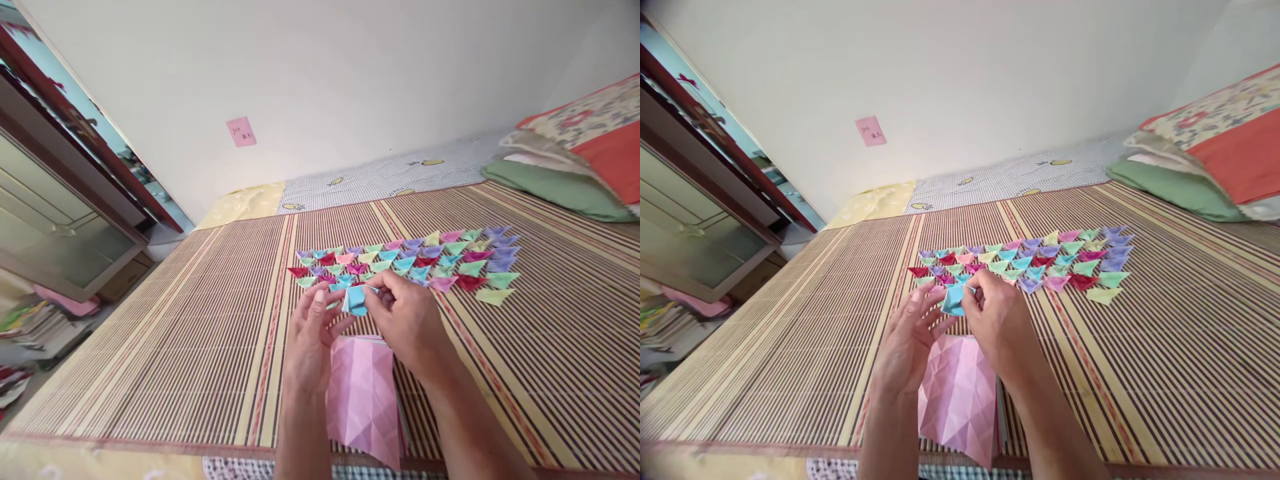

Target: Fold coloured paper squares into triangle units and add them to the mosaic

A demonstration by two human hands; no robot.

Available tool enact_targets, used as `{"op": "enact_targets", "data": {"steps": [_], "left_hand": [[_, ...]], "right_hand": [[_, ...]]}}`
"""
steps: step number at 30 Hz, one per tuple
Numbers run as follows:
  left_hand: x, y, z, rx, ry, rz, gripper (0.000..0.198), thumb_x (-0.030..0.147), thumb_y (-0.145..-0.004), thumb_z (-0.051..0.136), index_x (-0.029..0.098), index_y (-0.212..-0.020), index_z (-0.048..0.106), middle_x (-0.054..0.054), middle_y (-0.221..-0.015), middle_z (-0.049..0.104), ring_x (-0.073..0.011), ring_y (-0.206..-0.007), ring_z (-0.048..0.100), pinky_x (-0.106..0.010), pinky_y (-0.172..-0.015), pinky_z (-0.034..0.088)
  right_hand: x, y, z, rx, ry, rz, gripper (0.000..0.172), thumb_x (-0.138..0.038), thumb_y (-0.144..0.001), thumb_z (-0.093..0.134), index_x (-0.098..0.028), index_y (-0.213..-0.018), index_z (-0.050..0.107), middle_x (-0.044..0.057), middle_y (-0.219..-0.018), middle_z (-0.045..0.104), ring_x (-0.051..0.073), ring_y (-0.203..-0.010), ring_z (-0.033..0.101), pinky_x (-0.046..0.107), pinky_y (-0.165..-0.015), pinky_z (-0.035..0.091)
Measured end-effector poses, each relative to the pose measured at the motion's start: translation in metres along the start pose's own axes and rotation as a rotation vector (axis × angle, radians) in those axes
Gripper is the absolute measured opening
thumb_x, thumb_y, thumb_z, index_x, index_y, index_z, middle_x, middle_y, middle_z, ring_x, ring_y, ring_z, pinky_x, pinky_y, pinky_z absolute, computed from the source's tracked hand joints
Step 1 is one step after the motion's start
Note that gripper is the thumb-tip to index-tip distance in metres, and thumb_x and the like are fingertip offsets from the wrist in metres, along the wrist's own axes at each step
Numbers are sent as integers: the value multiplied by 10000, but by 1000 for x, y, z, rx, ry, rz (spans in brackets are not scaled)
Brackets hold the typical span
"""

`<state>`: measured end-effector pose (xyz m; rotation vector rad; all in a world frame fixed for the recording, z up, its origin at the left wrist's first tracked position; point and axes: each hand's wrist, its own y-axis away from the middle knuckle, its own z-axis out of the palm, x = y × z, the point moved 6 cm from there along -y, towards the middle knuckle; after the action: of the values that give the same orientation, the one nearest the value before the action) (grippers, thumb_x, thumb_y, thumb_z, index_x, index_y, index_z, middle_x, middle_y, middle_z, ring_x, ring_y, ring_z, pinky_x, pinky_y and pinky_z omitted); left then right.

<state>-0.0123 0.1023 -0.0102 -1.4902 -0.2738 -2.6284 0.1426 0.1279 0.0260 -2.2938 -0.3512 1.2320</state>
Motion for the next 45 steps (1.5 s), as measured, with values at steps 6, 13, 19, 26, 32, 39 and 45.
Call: {"op": "enact_targets", "data": {"steps": [6,13,19,26,32,39,45], "left_hand": [[-14,6,14,-53,143,-115,463,293,-761,868,153,-1177,722,-106,-1060,768,-208,-878,737,-386,-845,602],[-15,1,11,20,94,-34,371,234,-776,804,146,-1126,717,-103,-972,764,-269,-954,759,-398,-846,599],[-11,-2,6,42,63,13,368,337,-760,856,136,-1037,720,-73,-889,754,-210,-814,745,-336,-757,596],[-7,-2,3,39,17,78,312,412,-804,828,167,-960,714,-40,-777,720,-219,-831,748,-355,-788,595],[-11,-4,1,61,-25,95,384,475,-764,865,167,-942,721,-58,-811,747,-213,-795,746,-342,-745,586],[-16,-7,-1,50,-104,141,377,508,-805,833,163,-920,736,6,-655,663,-128,-580,622,-242,-566,481],[-15,-9,-4,68,-139,125,398,507,-789,846,157,-954,752,-29,-726,726,-165,-669,691,-278,-647,534]], "right_hand": [[-5,4,8,29,56,-9,140,-179,-898,585,-206,-765,619,-13,-633,593,152,-558,548,278,-572,379],[-14,5,15,33,85,-91,162,-216,-926,589,-219,-767,561,2,-688,600,161,-589,554,290,-585,396],[-26,3,12,0,-40,-207,92,-140,-930,593,-194,-988,640,75,-939,648,225,-849,644,370,-775,530],[-43,5,9,-56,-9,-372,251,-33,-893,541,-214,-950,706,121,-1149,663,300,-1119,620,492,-955,509],[-40,6,16,-74,40,-381,188,-35,-911,595,-179,-853,701,129,-1117,704,303,-1054,633,475,-896,508],[-36,6,19,-100,75,-365,197,-36,-918,604,-173,-814,699,125,-1088,719,295,-1004,641,458,-864,500],[-32,5,25,-107,45,-314,207,-46,-916,627,-192,-778,674,98,-1049,710,277,-986,625,446,-874,500]]}}
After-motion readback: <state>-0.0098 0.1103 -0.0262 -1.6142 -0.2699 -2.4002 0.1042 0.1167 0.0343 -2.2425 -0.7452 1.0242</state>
